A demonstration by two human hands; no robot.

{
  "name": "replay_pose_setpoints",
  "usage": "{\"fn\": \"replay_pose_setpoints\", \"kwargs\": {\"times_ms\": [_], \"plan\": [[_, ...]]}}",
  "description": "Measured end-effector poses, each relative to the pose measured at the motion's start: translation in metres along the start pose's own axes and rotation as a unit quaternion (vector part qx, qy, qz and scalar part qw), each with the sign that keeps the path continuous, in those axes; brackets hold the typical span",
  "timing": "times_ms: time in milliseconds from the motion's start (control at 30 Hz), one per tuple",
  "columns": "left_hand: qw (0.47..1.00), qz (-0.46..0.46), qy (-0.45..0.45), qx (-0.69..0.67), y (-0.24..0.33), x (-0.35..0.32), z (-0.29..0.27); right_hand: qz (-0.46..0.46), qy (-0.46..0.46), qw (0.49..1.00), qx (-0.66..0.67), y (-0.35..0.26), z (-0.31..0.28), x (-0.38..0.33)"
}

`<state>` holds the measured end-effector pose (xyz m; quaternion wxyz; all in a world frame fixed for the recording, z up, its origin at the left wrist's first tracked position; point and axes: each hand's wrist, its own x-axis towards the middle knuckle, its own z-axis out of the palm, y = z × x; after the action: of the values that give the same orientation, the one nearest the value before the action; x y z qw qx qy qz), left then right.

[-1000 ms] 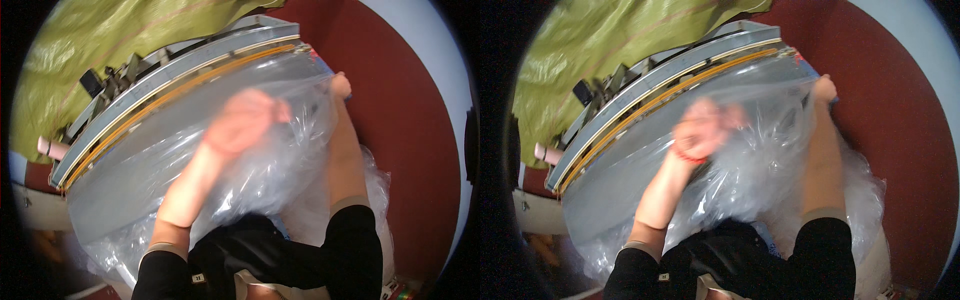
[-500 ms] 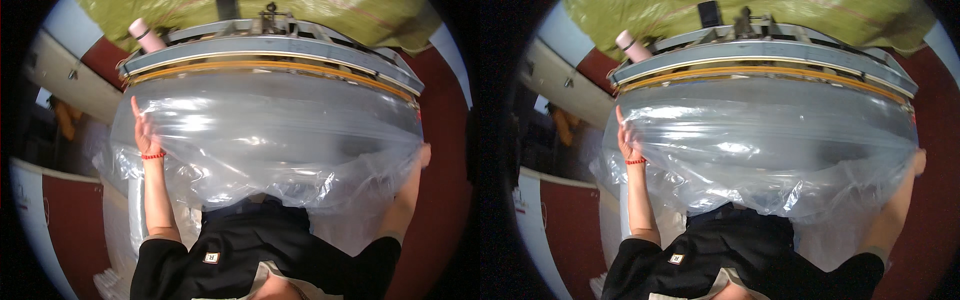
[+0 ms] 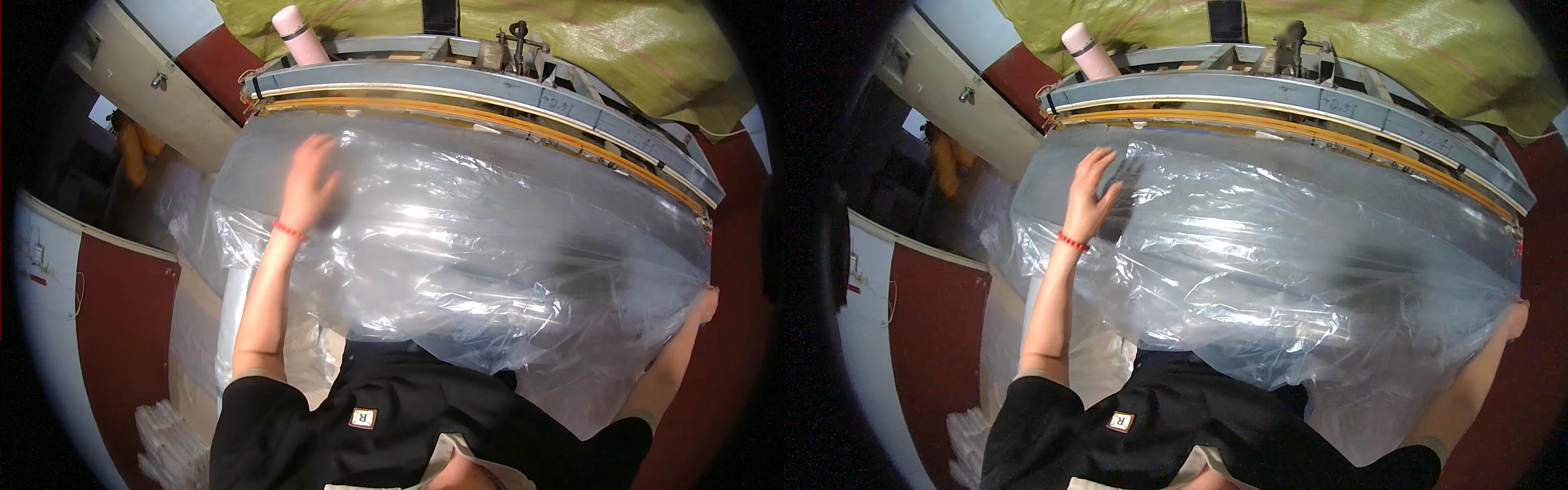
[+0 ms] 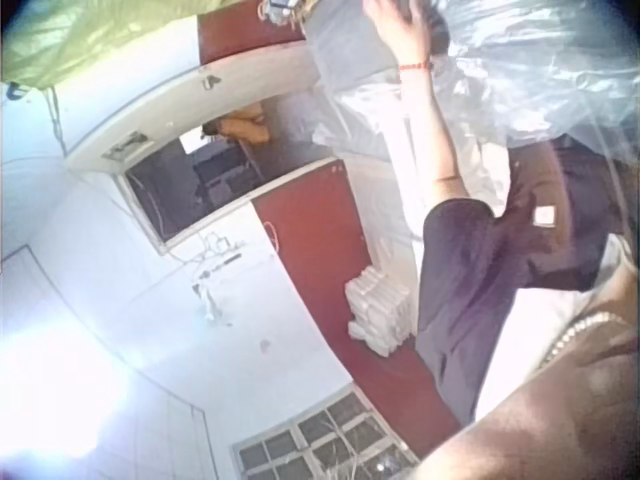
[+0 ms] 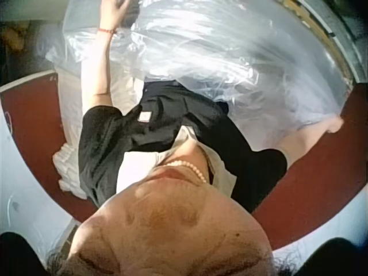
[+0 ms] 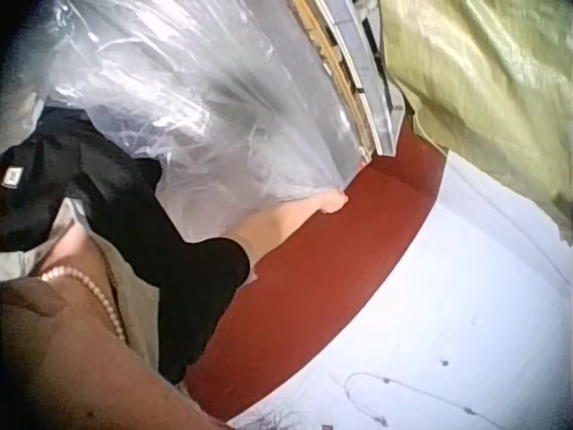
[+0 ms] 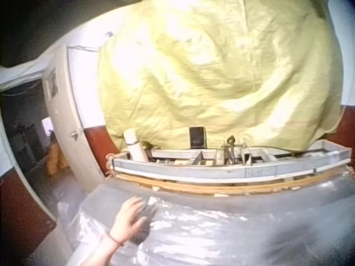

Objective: Operating a large heat sealing machine to process plastic sheets.

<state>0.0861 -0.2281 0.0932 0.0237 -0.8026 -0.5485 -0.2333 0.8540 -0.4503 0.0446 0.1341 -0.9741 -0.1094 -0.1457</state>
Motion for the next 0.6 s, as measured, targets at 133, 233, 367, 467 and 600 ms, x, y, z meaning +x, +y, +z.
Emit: {"fn": "replay_pose_setpoints", "kwargs": {"times_ms": [133, 233, 367, 467, 600], "plan": [[0.992, 0.1, -0.036, -0.062, -0.015, 0.002, 0.036, 0.012, -0.002, 1.0, 0.005, 0.001, 0.005, 0.006], [0.996, 0.03, -0.018, -0.081, -0.018, 0.005, 0.044, 0.024, 0.004, 0.997, 0.067, 0.019, 0.012, 0.018], [0.987, -0.123, 0.098, -0.039, -0.022, 0.034, 0.062, -0.015, 0.011, 0.937, 0.348, 0.058, 0.041, 0.048], [0.982, -0.162, 0.09, -0.018, -0.035, 0.048, 0.066, 0.037, -0.029, 0.806, 0.591, 0.082, 0.046, 0.062], [0.99, -0.129, 0.057, -0.032, -0.061, 0.049, 0.065, 0.039, -0.02, 0.787, 0.615, 0.077, 0.023, 0.05]]}}
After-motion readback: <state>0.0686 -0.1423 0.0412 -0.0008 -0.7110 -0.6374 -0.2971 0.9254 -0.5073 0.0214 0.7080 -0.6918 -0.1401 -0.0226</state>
